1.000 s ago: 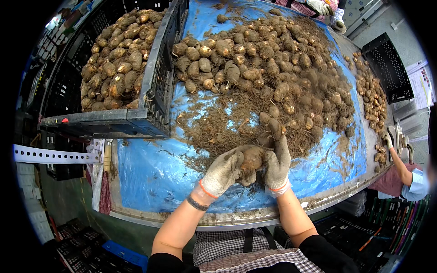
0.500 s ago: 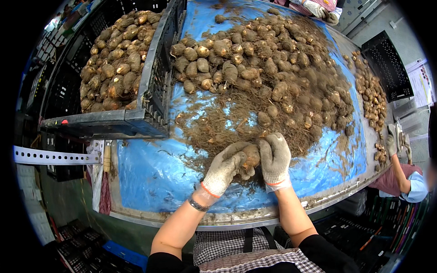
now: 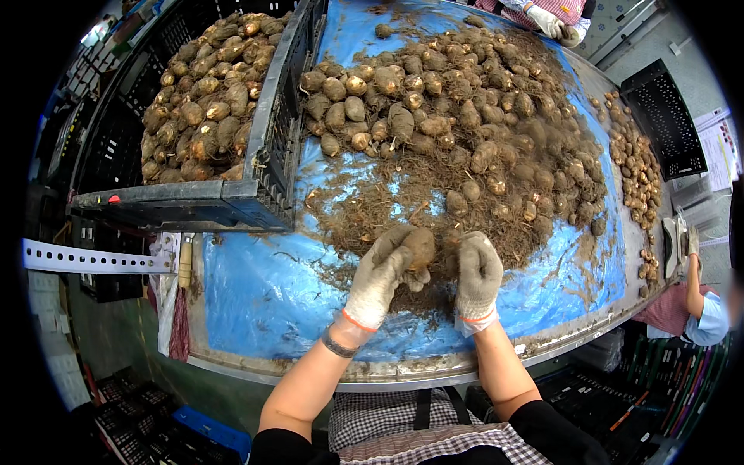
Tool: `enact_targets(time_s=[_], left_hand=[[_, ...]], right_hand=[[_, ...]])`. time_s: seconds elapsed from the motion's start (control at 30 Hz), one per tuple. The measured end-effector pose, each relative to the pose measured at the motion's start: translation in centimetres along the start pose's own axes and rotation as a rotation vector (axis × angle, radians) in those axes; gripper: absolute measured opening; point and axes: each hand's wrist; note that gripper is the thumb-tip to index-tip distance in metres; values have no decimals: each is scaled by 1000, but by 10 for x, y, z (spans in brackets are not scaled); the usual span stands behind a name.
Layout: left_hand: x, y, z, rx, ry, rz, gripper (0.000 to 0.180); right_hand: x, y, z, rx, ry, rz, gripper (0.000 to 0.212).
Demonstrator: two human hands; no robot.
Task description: The person sorts root vegetables by hand, turning them over to remove dirt and placing them one by one into a plastic crate.
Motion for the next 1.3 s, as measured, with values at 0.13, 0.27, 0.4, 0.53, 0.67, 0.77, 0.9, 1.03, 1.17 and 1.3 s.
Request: enact_targets(time_s=[0.13, 0.27, 0.4, 0.53, 0.67, 0.77, 0.9, 1.03, 1.17, 1.3], left_hand=[[4, 2, 5, 46, 307, 77, 59], [9, 0, 8, 106, 214, 36, 57], [7, 1, 2, 14, 15, -16, 60], [7, 0, 4, 38, 116, 41, 63], [13, 1, 8, 115, 30, 78, 61], [1, 7, -10, 225, 69, 147, 56], [4, 6, -10, 198, -54, 317, 45], [5, 8, -13, 170, -39, 324, 39], [19, 6, -10, 213, -618, 8, 44], [1, 11, -17, 231, -1144, -1, 48]], right_hand=[[3, -4, -2, -81, -112, -235, 8], [9, -8, -1, 156, 89, -61, 7], [8, -10, 3, 257, 196, 52, 9], [4, -3, -6, 44, -80, 32, 12], [22, -14, -5, 66, -356, -350, 22], [11, -9, -2, 278, -38, -44, 23], [12, -3, -5, 203, 205, 73, 14], [25, -6, -6, 174, 263, 79, 5], [24, -8, -2, 193, 304, -4, 9], [21, -7, -2, 142, 388, -104, 20]])
Point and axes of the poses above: each hand's wrist, its own y-axis away from the middle knuckle, its own z-axis out of the back of the hand, x = y × z, and after that the axes turned 3 degrees about x, right-handed
